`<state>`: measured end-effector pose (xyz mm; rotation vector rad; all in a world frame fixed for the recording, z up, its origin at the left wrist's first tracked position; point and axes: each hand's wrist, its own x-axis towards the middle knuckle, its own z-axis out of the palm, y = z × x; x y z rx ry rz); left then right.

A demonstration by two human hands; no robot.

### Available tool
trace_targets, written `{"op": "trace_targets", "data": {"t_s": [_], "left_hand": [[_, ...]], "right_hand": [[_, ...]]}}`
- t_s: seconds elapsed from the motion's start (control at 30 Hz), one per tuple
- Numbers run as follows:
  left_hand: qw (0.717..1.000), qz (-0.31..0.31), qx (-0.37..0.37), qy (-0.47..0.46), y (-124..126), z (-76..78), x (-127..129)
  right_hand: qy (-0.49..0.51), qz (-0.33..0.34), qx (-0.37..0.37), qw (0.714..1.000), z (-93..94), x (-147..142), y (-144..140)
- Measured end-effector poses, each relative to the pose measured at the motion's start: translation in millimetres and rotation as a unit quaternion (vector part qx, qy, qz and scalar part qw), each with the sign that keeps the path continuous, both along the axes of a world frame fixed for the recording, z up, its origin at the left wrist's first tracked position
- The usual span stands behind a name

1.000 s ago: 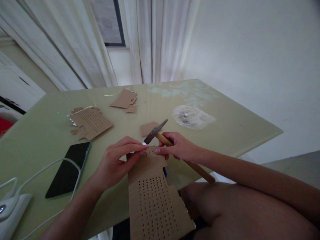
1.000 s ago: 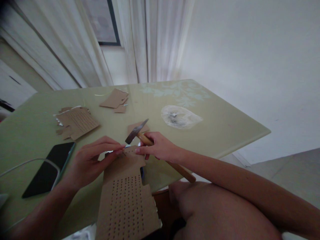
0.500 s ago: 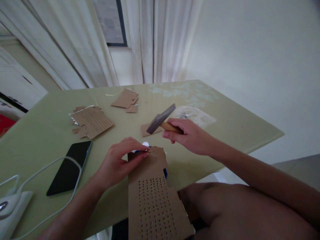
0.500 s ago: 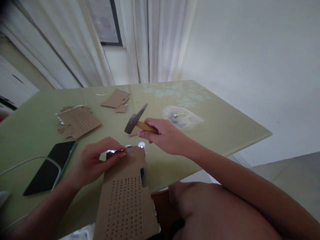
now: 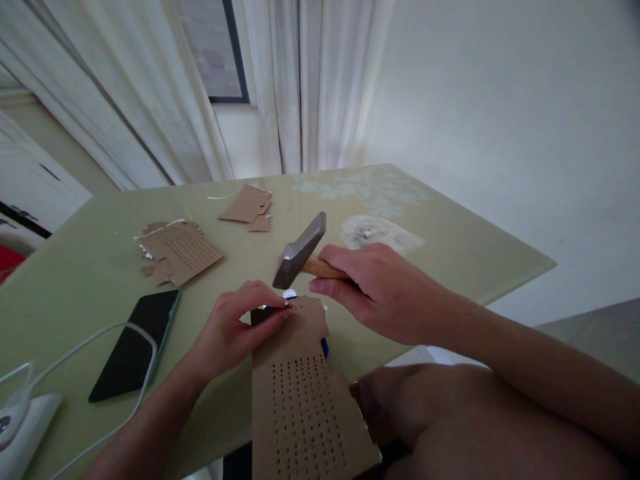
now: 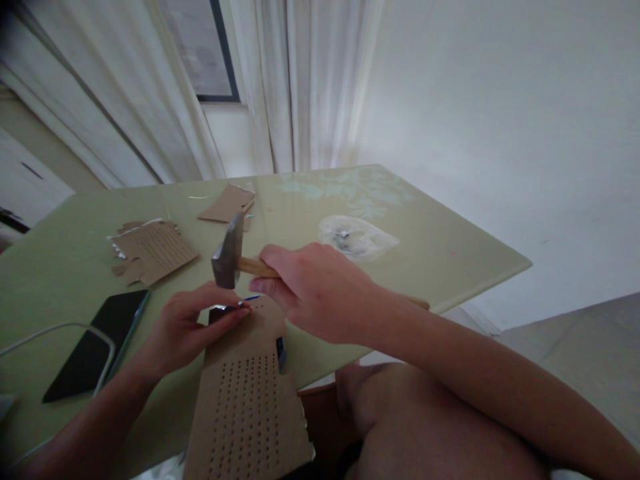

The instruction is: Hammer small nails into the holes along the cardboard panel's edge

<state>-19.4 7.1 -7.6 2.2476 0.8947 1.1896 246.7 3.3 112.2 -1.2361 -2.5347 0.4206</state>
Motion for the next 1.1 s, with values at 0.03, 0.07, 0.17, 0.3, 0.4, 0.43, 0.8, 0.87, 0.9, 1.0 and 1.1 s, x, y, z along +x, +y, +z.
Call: {"op": "trace_targets", "data": {"t_s": [0.03, 0.07, 0.17, 0.3, 0.4, 0.43, 0.8, 0.87, 0.9, 1.0, 1.1], "left_hand": [[1.0, -0.001, 0.001, 0.002, 0, 0.6, 0], [1.0, -0.003, 0.003, 0.005, 0, 1.3, 0], [1.0, -0.009, 0.006, 0.012, 0, 2.9, -1], [1.0, -0.002, 0.008, 0.03, 0, 1.6, -4], [0.999, 0.011, 0.017, 0.031, 0, 0.5, -3], [0.999, 0.011, 0.016, 0.028, 0, 0.5, -3], [1.0, -0.003, 0.004, 0.015, 1, -0.4, -1], [1.0, -0.009, -0.011, 0.023, 1, 0.1, -1], [1.0, -0.01, -0.01, 0.022, 1, 0.2, -1], [1.0, -0.007, 0.006, 0.013, 1, 0.1, 0], [1.0, -0.013, 0.008, 0.012, 0, 0.1, 1]], "right_hand": [[-0.008, 0.009, -0.005, 1.0, -1.6, 0, 0], [-0.025, 0.024, -0.011, 0.999, -3.6, 0, -1], [-0.082, 0.061, -0.019, 0.995, -8.7, -3, -5], [-0.041, 0.058, -0.018, 0.997, -4.2, -3, -7], [0.01, 0.034, -0.016, 0.999, -0.1, -1, -6], [0.004, 0.031, -0.016, 0.999, -0.4, -1, -6], [-0.016, 0.023, -0.018, 0.999, -9.1, -1, -2], [-0.047, 0.028, -0.02, 0.998, -11.9, -2, -1], [-0.054, 0.028, -0.016, 0.998, -12.8, -2, 0], [-0.021, 0.018, -0.002, 1.0, -12.1, -1, -1], [-0.023, 0.015, -0.001, 1.0, -9.6, -1, -2]]}}
